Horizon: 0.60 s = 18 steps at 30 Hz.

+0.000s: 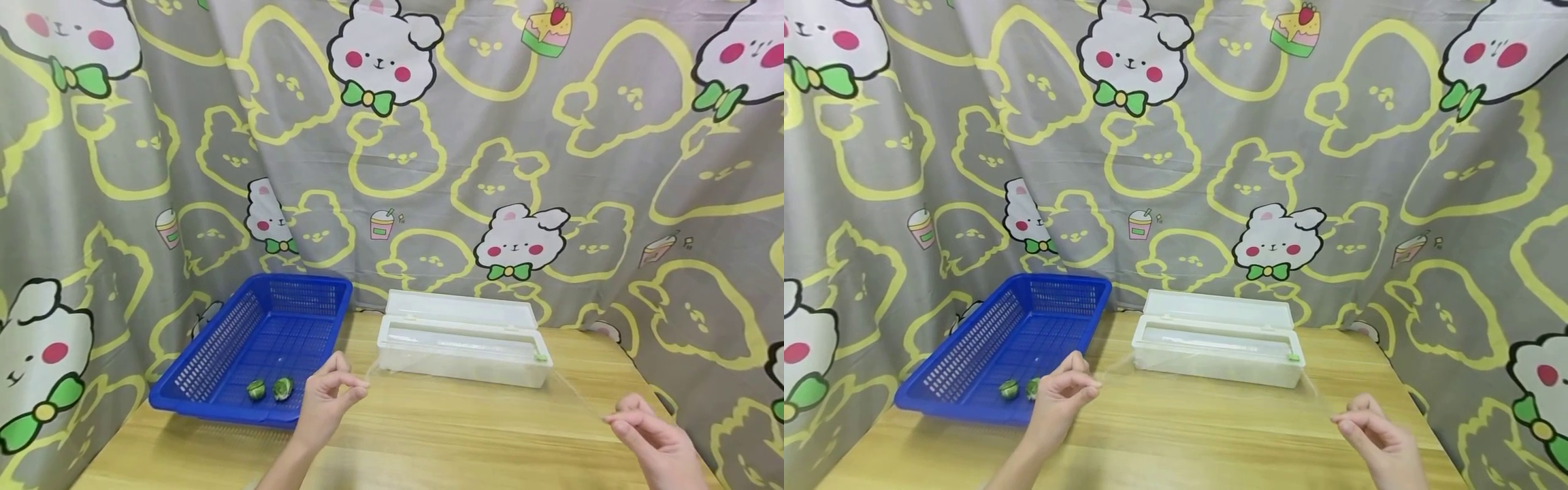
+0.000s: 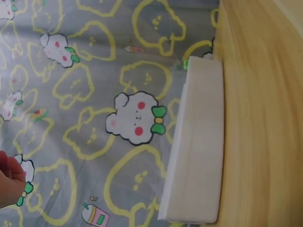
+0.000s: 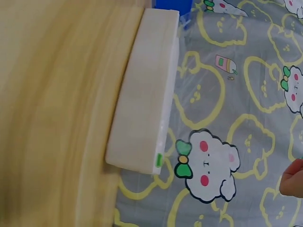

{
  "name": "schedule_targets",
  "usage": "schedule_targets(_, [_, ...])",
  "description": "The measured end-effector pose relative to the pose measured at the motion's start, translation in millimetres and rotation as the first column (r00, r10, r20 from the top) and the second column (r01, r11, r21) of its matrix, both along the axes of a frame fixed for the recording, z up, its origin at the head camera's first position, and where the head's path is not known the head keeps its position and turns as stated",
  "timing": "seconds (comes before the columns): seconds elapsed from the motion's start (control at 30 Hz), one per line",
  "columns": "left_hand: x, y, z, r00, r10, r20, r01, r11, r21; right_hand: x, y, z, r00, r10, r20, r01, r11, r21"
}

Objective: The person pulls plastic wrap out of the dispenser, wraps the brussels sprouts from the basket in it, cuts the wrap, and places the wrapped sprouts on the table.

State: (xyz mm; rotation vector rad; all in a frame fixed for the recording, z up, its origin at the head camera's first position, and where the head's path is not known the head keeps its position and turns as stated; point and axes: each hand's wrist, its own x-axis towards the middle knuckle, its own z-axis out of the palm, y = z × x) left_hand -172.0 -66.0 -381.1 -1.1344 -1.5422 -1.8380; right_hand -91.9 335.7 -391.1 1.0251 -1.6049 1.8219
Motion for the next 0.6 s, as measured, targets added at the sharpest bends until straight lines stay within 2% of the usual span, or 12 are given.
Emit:
schedule_targets(0.1, [2.1, -1.5, -4.7, 1.0, 0.002, 0.013, -0.001, 1.0, -0.022, 0.5, -1, -8.0, 0.998, 0.054, -0.032, -0.054, 0.999, 0.01])
schedule_targets(0.33, [5.4, -5.3, -17.3, 1.0, 0.002, 0.011, -0.001, 0.995, -0.096, 1.7, -1, -24.1, 0.996, 0.067, -0.059, -0.063, 0.996, 0.059])
schedule_targets(0.43, [6.4, -7.6, -23.3, 1.0, -0.005, -0.001, 0.004, 0.99, -0.138, 1.4, 2, -33.4, 0.991, 0.106, -0.081, -0.099, 0.991, 0.095])
schedule_targets(0.6, [8.2, -11.0, -32.4, 1.0, -0.003, -0.007, 0.001, 0.973, -0.231, 7.4, 5, -51.2, 0.995, 0.033, -0.096, -0.017, 0.988, 0.156])
